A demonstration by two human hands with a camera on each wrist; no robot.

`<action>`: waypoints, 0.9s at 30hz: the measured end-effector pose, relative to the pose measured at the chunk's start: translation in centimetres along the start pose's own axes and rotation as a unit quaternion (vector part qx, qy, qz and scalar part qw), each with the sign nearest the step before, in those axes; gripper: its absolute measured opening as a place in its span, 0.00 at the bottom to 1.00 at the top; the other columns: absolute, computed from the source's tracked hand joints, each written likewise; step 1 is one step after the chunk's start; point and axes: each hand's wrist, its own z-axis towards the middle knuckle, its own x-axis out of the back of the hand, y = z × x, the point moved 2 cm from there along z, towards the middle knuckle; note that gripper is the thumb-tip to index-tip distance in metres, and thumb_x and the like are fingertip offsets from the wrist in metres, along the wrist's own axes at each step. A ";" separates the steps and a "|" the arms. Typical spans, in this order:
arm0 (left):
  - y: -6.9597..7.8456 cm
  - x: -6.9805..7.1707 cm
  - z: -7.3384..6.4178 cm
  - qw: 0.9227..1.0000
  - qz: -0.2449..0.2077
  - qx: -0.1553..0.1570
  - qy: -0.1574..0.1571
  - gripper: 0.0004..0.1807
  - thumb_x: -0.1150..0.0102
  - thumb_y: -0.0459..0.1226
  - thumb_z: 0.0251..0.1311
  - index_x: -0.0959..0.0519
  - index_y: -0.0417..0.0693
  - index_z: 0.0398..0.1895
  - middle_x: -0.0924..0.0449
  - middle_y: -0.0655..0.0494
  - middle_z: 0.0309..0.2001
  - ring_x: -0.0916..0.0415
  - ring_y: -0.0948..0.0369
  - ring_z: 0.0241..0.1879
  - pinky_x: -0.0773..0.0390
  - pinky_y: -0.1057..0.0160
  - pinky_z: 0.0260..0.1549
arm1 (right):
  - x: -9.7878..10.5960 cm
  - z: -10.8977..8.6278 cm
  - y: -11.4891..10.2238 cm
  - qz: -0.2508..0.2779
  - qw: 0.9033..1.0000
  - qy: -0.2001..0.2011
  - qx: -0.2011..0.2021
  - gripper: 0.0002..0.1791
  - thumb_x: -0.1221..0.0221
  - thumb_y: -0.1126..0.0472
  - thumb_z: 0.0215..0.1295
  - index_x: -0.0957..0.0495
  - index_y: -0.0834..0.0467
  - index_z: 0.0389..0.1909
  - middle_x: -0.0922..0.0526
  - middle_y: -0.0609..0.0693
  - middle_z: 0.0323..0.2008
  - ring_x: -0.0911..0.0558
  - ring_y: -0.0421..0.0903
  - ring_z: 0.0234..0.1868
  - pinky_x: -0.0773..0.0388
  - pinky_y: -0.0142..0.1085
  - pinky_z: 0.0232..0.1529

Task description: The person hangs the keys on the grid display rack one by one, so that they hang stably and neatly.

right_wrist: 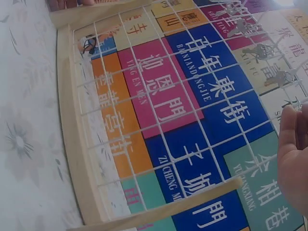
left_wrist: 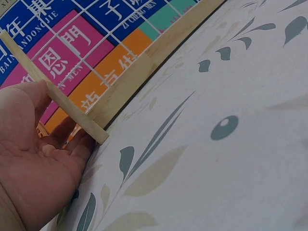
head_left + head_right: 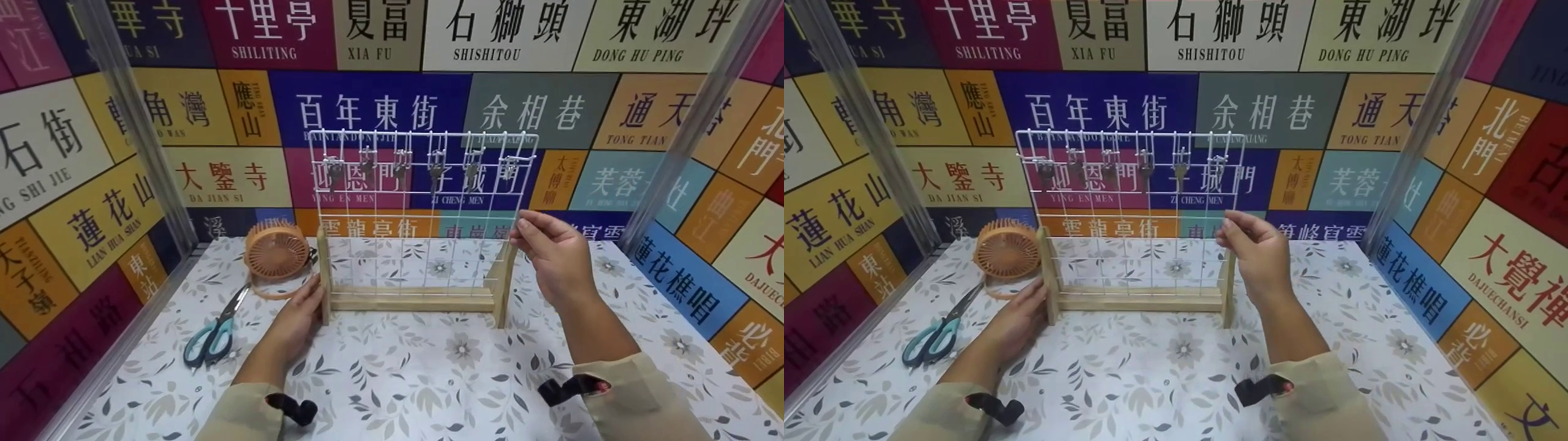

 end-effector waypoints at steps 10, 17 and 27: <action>0.0 -0.1 -0.2 1.000 -0.012 -0.003 -0.003 0.33 0.49 0.52 0.83 0.42 0.69 0.86 0.42 0.56 0.85 0.46 0.49 0.86 0.46 0.48 0.86 | 0.3 -1.4 2.7 -0.015 1.000 0.006 0.002 0.22 0.30 0.56 0.72 0.17 0.66 0.59 0.12 0.50 0.43 0.11 0.42 0.45 0.11 0.32 0.53; -0.1 -0.1 0.0 1.000 0.005 -0.008 0.003 0.33 0.48 0.52 0.82 0.42 0.67 0.86 0.42 0.55 0.86 0.45 0.47 0.85 0.45 0.47 0.85 | 1.5 -1.6 4.5 -0.028 0.999 0.023 -0.019 0.27 0.31 0.55 0.73 0.20 0.69 0.63 0.13 0.50 0.43 0.12 0.42 0.45 0.11 0.31 0.53; 0.0 -0.1 0.0 1.000 -0.015 0.009 0.004 0.32 0.48 0.52 0.82 0.41 0.71 0.85 0.41 0.56 0.85 0.46 0.52 0.86 0.46 0.50 0.86 | 2.8 -1.1 7.6 -0.069 0.996 0.041 -0.043 0.26 0.33 0.52 0.74 0.19 0.68 0.63 0.13 0.47 0.40 0.13 0.41 0.44 0.11 0.30 0.51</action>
